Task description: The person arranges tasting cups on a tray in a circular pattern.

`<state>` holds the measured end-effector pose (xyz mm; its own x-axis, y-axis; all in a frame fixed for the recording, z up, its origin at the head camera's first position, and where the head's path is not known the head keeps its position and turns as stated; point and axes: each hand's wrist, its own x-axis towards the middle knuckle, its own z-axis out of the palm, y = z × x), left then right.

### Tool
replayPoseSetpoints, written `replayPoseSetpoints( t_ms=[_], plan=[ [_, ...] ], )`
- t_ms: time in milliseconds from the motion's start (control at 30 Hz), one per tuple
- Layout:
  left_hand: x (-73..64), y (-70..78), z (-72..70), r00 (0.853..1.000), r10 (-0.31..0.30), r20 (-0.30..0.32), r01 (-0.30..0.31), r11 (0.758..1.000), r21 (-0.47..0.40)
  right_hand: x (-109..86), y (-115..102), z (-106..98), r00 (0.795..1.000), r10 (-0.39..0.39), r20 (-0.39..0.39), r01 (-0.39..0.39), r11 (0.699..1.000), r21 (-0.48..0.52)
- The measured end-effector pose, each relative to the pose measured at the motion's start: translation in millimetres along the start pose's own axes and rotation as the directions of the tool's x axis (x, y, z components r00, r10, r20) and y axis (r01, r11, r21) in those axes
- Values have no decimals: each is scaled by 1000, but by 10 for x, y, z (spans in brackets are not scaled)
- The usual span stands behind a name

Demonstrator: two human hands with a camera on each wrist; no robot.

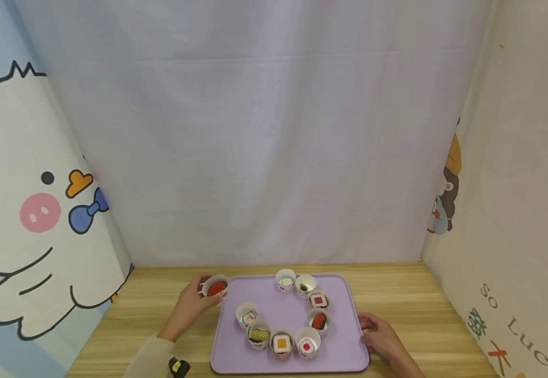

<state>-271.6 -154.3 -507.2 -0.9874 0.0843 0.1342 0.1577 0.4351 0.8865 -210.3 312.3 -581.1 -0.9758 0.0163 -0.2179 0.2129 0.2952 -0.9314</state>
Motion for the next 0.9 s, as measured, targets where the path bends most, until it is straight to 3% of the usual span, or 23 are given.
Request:
replayPoseSetpoints(
  t_ms=[333, 633, 900],
  plan=[
    [116, 132, 182, 997, 58, 47, -59, 998, 16, 10, 10, -6, 1000, -7, 7, 7, 1000, 2],
    [249, 185, 395, 994, 30, 104, -34, 999, 34, 16, 5, -13, 1000, -8, 4, 8, 1000, 5],
    [329, 121, 626, 991, 36, 129, -47, 996, 80, 29, 21, 1, 1000, 12, -24, -12, 1000, -4]
  ],
)
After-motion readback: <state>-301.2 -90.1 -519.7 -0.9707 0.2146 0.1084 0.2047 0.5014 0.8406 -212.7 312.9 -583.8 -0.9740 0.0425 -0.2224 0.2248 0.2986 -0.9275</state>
